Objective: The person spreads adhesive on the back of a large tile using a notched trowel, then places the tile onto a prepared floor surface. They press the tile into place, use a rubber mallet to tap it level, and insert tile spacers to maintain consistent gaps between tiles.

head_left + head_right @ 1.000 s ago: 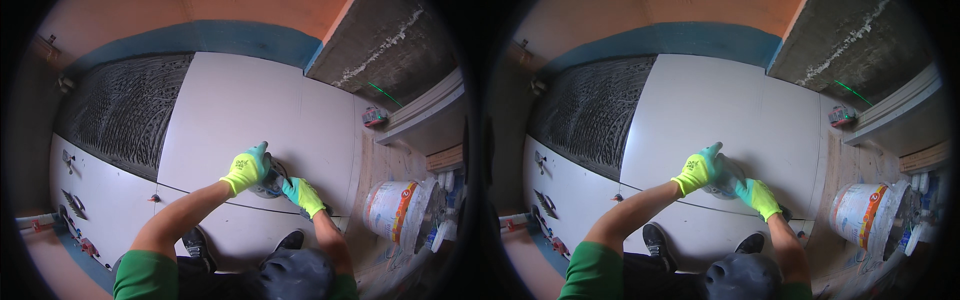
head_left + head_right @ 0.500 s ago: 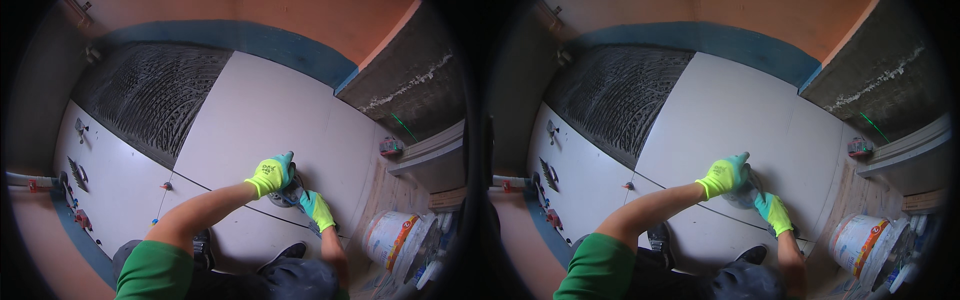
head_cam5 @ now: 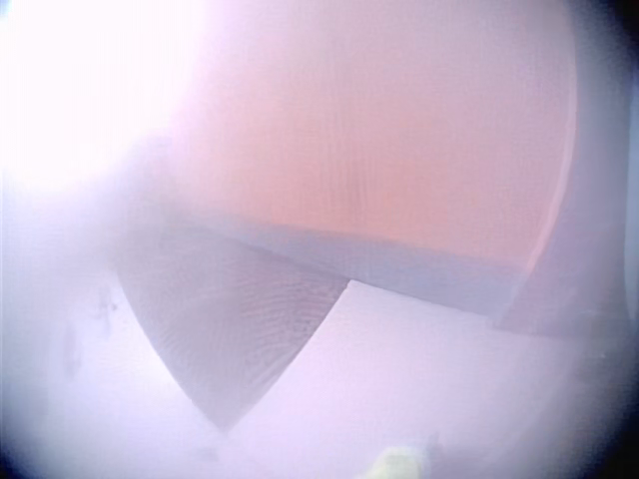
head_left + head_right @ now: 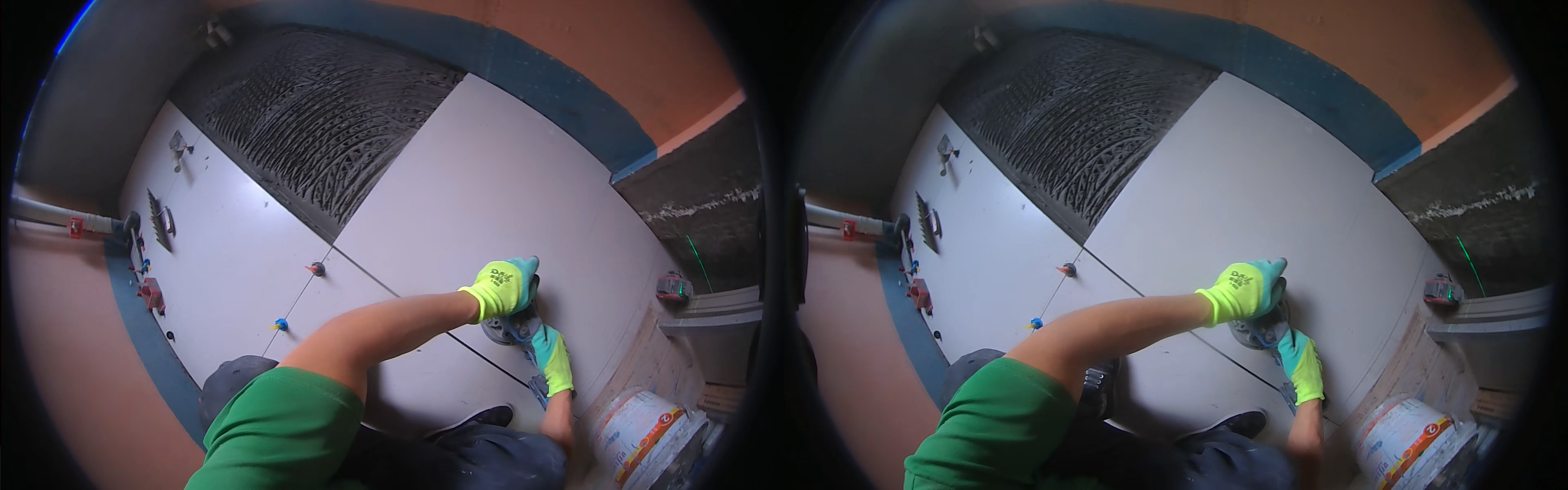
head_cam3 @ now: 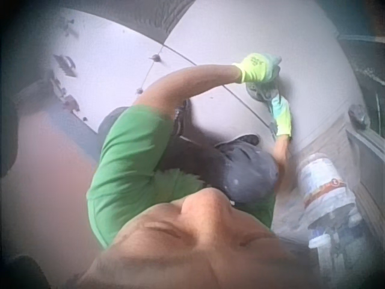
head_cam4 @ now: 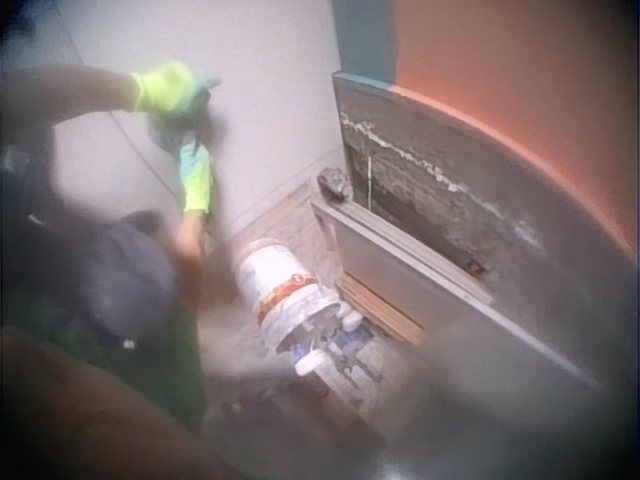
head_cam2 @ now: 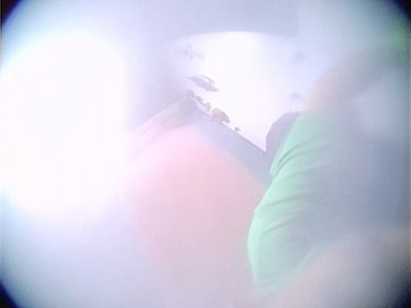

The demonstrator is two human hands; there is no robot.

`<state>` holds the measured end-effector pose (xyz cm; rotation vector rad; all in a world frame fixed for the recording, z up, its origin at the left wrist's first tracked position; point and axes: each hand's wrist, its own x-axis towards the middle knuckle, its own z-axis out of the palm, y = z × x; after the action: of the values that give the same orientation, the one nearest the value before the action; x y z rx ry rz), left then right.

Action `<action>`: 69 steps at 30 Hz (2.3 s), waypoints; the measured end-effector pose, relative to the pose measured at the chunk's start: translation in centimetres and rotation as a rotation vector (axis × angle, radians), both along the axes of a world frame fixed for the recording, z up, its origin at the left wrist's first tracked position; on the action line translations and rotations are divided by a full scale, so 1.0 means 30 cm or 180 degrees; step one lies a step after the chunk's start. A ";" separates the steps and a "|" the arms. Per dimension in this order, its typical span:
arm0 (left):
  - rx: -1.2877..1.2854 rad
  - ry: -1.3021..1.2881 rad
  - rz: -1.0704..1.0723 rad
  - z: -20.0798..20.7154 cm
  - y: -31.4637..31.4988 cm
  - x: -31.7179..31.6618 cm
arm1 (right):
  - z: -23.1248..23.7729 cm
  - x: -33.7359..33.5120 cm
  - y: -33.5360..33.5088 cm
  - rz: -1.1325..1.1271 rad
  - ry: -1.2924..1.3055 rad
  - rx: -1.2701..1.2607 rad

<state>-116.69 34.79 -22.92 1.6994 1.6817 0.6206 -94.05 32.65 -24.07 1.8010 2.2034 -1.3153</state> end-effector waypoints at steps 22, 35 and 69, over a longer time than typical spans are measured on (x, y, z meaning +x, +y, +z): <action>-0.0099 -0.0065 -0.0075 -0.005 0.006 -0.013 | 0.068 -0.038 -0.003 0.0074 -0.0125 0.0136; 0.0020 -0.0087 -0.0032 -0.015 0.002 -0.011 | 0.069 -0.037 -0.004 0.0017 -0.0015 0.0063; -0.0032 -0.0085 -0.0080 -0.001 0.003 -0.016 | 0.070 -0.039 0.002 0.0076 -0.0153 -0.0047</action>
<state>-117.18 34.86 -22.95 1.6954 1.6397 0.6195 -95.21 32.71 -21.97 1.7764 2.1782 -1.2667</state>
